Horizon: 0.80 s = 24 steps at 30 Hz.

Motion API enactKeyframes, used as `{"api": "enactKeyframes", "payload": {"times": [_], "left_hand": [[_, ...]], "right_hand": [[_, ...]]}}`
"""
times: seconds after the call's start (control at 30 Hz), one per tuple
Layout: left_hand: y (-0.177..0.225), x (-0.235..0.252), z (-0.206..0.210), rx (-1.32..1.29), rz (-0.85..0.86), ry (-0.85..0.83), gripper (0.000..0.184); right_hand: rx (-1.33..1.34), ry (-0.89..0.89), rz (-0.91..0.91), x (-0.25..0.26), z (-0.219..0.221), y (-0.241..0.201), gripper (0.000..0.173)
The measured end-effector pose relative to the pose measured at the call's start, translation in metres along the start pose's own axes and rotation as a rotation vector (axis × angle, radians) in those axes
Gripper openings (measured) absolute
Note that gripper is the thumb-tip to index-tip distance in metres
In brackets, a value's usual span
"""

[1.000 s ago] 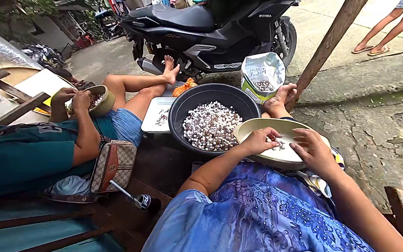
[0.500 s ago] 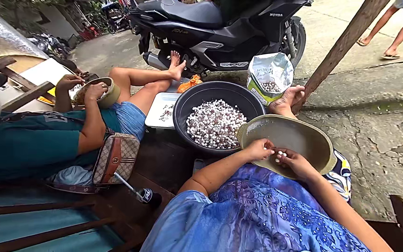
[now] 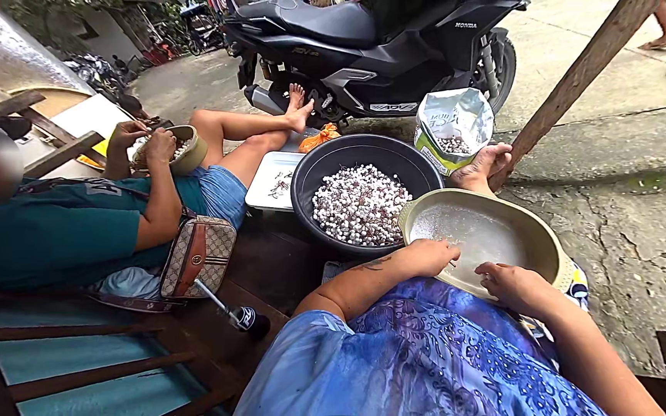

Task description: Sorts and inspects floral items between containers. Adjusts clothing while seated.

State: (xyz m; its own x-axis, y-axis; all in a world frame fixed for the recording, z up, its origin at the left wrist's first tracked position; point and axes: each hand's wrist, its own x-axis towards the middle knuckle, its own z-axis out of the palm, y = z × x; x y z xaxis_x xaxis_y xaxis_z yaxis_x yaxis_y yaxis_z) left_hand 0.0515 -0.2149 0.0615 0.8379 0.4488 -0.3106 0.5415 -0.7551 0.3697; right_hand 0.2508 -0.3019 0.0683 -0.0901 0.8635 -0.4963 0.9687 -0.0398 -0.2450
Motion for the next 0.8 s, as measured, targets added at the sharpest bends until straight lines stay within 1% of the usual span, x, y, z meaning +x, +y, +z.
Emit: {"api": "enactKeyframes", "payload": {"times": [0.1,0.17,0.2,0.27,0.33,0.4,0.5,0.57,0.63,0.73,0.8], "left_hand": [[-0.004,0.001,-0.005,-0.02,0.029,-0.029,0.031],[-0.011,0.008,-0.005,-0.048,0.037,-0.023,0.032],[-0.016,0.013,-0.005,-0.075,0.033,-0.011,0.032],[-0.025,0.02,-0.008,-0.182,0.009,0.04,0.034],[-0.032,0.022,-0.012,-0.3,-0.027,0.15,0.035],[-0.04,0.026,-0.01,-0.372,-0.087,0.263,0.037],[-0.045,0.026,-0.003,-0.392,-0.148,0.309,0.042],[-0.041,0.025,-0.004,-0.378,-0.155,0.311,0.049],[-0.037,0.025,-0.003,-0.365,-0.177,0.322,0.054],[-0.036,0.022,-0.005,-0.344,-0.192,0.36,0.056],[-0.036,0.02,-0.004,-0.321,-0.164,0.351,0.052]], "right_hand": [[0.085,-0.103,-0.037,-0.002,-0.02,0.004,0.033],[0.185,-0.1,-0.071,0.008,-0.034,0.003,0.032],[0.238,-0.052,-0.113,0.018,-0.039,0.003,0.033],[0.371,0.115,-0.192,0.046,-0.038,0.004,0.034],[0.458,0.252,-0.203,0.071,-0.026,0.003,0.036],[0.46,0.288,-0.205,0.083,-0.012,0.002,0.038],[0.445,0.281,-0.213,0.087,0.005,0.003,0.046],[0.42,0.283,-0.225,0.082,0.009,0.004,0.051],[0.343,0.249,-0.207,0.072,0.007,0.003,0.054],[0.193,0.138,-0.22,0.054,0.002,0.001,0.055],[0.113,0.02,-0.247,0.039,0.001,0.001,0.054]]}}
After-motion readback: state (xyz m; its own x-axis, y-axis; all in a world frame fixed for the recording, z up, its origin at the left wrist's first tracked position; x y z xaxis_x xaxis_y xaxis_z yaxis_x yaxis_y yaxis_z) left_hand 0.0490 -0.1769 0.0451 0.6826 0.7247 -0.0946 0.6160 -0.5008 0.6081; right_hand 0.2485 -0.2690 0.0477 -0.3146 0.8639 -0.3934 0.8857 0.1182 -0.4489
